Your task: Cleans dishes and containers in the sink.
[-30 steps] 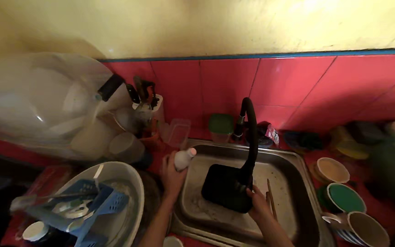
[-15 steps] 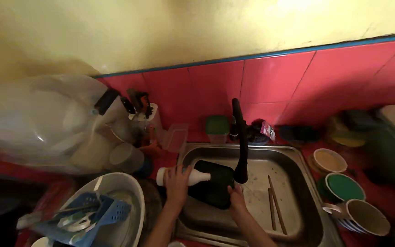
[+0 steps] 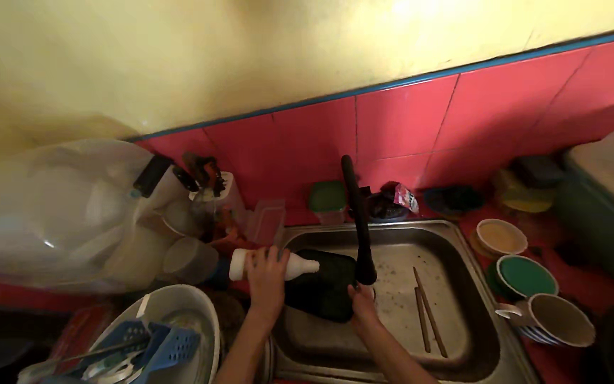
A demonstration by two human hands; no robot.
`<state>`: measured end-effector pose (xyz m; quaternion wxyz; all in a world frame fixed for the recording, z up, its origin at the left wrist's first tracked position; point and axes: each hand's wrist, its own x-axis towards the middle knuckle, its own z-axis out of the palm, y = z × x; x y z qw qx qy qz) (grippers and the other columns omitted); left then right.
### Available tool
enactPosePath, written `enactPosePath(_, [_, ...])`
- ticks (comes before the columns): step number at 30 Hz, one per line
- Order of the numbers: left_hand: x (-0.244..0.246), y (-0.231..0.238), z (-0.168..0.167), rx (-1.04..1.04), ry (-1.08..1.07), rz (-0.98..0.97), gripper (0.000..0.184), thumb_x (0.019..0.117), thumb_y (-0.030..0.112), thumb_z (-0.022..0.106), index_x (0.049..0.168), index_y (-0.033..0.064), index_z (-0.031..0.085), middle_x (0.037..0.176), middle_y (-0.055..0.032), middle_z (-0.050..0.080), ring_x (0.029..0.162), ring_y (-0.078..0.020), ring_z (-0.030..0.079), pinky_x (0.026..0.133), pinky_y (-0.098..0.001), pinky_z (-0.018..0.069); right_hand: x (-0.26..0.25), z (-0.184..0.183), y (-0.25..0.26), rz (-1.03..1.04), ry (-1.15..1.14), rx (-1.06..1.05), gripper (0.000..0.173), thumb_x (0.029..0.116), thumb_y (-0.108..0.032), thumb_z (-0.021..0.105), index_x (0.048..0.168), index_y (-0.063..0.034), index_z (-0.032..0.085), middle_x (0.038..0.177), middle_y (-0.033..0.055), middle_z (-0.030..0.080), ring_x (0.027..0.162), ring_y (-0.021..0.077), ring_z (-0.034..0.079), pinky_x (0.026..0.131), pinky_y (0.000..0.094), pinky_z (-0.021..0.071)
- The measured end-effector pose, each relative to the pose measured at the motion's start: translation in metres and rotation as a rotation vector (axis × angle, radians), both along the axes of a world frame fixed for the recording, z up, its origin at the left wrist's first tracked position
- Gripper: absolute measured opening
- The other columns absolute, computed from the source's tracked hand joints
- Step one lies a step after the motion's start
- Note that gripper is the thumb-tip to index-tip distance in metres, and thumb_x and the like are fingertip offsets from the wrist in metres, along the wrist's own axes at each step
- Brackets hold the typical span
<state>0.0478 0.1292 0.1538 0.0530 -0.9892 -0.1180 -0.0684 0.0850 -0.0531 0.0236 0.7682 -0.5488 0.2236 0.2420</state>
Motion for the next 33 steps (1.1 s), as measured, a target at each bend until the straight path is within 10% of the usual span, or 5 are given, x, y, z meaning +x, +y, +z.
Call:
enactPosePath(12, [-0.004, 0.003, 0.02, 0.08, -0.181, -0.048, 0.055, 0.0694, -0.007, 0.084, 0.119, 0.0158, 0.076, 0.114, -0.0177, 0.07, 0.118, -0.0451, 0.061, 0.108, -0.0708, 0.0353, 0.007, 0.004, 0.002, -0.004, 0.041, 0.036, 0.038, 0.1083, -0.011, 0.047, 0.144, 0.0012, 0.045, 0.129, 0.024, 0.06, 0.111, 0.0297, 0.064, 0.092, 0.0469, 0.0553])
enactPosePath(33, [-0.012, 0.003, 0.002, 0.036, -0.268, -0.036, 0.057, 0.0701, -0.016, 0.077, 0.117, 0.0178, 0.077, 0.111, -0.0162, 0.072, 0.114, -0.0438, 0.064, 0.106, -0.0697, 0.0378, 0.014, 0.005, -0.001, -0.072, 0.022, 0.06, 0.031, 0.106, -0.008, 0.051, 0.135, 0.0023, 0.051, 0.117, 0.0203, 0.064, 0.102, 0.0267, 0.066, 0.086, 0.0446, 0.0568])
